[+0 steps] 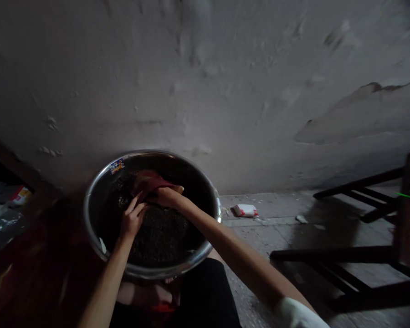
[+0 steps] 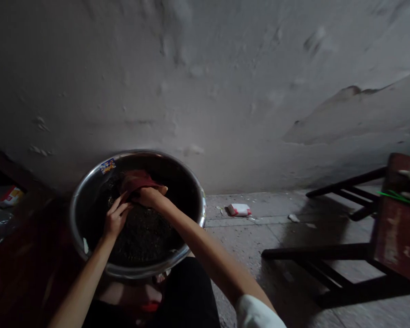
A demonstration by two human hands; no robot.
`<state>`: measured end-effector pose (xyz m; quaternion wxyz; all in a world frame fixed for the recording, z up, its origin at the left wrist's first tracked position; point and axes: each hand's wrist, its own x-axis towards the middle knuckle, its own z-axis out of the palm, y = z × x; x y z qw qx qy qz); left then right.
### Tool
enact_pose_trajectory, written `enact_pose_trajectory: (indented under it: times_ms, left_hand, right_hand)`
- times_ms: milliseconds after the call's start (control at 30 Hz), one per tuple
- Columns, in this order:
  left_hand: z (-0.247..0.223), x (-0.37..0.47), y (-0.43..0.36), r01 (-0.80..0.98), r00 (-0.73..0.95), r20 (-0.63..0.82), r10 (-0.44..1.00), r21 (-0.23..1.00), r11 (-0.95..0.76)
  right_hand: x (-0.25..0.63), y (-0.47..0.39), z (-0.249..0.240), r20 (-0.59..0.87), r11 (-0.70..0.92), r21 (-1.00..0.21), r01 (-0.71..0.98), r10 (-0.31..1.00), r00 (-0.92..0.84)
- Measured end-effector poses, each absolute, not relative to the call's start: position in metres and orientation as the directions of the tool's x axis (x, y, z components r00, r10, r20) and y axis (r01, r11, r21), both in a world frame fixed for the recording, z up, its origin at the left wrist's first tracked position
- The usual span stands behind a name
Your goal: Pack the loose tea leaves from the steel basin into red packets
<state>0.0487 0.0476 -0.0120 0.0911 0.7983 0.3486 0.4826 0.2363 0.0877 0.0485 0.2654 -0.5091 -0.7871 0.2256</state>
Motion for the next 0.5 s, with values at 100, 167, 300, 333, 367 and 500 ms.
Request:
enact_pose_trajectory:
  times_ms: [100,167,300,333,367,500]
  left_hand:
    - [-0.012,0.045,0.05,0.502,0.2,0.729,0.654,0.497,-0.708]
    - [-0.011,0.043,0.051,0.52,0.147,0.74,0.656,0.507,-0.688]
    - [-0.01,0.043,0.053,0.532,0.159,0.752,0.64,0.481,-0.697]
    - [-0.01,0.044,0.054,0.537,0.169,0.755,0.634,0.469,-0.701]
    - [-0.01,0.045,0.054,0.544,0.171,0.76,0.626,0.457,-0.704]
    - [-0.006,0.047,0.056,0.583,0.139,0.78,0.611,0.434,-0.687]
  right_hand:
    - [0.24,0.069,0.056,0.236,0.493,-0.432,0.755,0.87,-0.432]
    - [0.246,0.056,0.058,0.357,0.501,-0.35,0.792,0.853,-0.382]
    - [0.266,0.034,0.044,0.596,0.602,-0.245,0.76,0.712,-0.371]
    - [0.272,0.029,0.035,0.632,0.628,-0.219,0.747,0.675,-0.382]
    - [0.278,0.024,0.026,0.646,0.64,-0.199,0.742,0.655,-0.391]
    - [0.295,0.007,-0.01,0.381,0.492,-0.199,0.848,0.836,-0.396]
